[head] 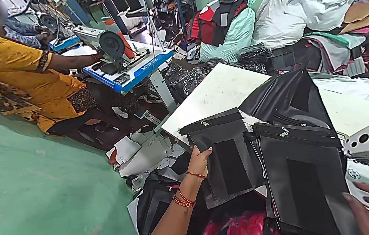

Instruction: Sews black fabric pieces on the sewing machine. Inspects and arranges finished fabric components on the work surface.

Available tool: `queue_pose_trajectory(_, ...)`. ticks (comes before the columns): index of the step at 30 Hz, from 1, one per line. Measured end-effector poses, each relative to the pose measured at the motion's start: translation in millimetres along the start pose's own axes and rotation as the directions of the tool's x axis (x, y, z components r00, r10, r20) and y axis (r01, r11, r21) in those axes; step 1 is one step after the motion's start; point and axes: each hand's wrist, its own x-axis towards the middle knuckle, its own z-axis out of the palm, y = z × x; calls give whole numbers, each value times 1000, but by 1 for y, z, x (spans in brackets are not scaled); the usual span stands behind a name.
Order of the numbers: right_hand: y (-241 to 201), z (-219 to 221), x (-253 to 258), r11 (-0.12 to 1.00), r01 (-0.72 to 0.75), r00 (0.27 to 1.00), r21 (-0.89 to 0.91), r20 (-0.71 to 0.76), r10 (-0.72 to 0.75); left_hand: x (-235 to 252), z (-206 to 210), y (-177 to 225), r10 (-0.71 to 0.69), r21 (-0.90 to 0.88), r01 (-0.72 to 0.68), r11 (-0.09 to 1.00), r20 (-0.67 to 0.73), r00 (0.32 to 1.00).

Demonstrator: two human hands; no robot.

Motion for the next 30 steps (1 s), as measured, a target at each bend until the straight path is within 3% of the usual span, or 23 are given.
queue_pose_trajectory(4, -65, 51, 16, 925, 293, 948, 242, 53, -314, -15, -2, -13, 26, -94, -28, 995, -19, 999)
queue_pose_trajectory(6, -93, 92, 34, 869, 343, 908, 357, 109, -404, -20, -2, -13, -8, -150, 2, 989, -38, 999)
queue_pose_trajectory(8, -120, 119, 57, 856, 291, 862, 427, 270, -428, -21, -4, -14, -43, -243, 32, 970, -38, 998)
queue_pose_trajectory(11, -149, 142, 83, 917, 177, 783, 357, 514, -351, -17, -10, -16, -32, -486, 45, 873, 36, 999)
queue_pose_trajectory(15, -152, 157, 88, 931, 46, 784, 362, 565, -258, -12, -14, -12, -150, -560, 149, 815, 45, 988)
queue_pose_trajectory(17, -145, 160, 86, 915, 26, 800, 402, 541, -260, -11, -12, -10, -236, -469, 214, 857, 13, 972)
queue_pose_trajectory(21, -133, 168, 80, 867, 14, 839, 498, 466, -281, -9, -17, 0, -171, -41, 177, 983, 112, 979)
queue_pose_trajectory(25, -124, 176, 78, 819, 61, 859, 571, 388, -334, 0, -22, -1, -21, 184, -14, 983, 189, 982)
queue_pose_trajectory(30, -122, 176, 77, 813, 82, 860, 576, 371, -349, 7, -29, -12, 195, 356, -279, 892, 253, 948)
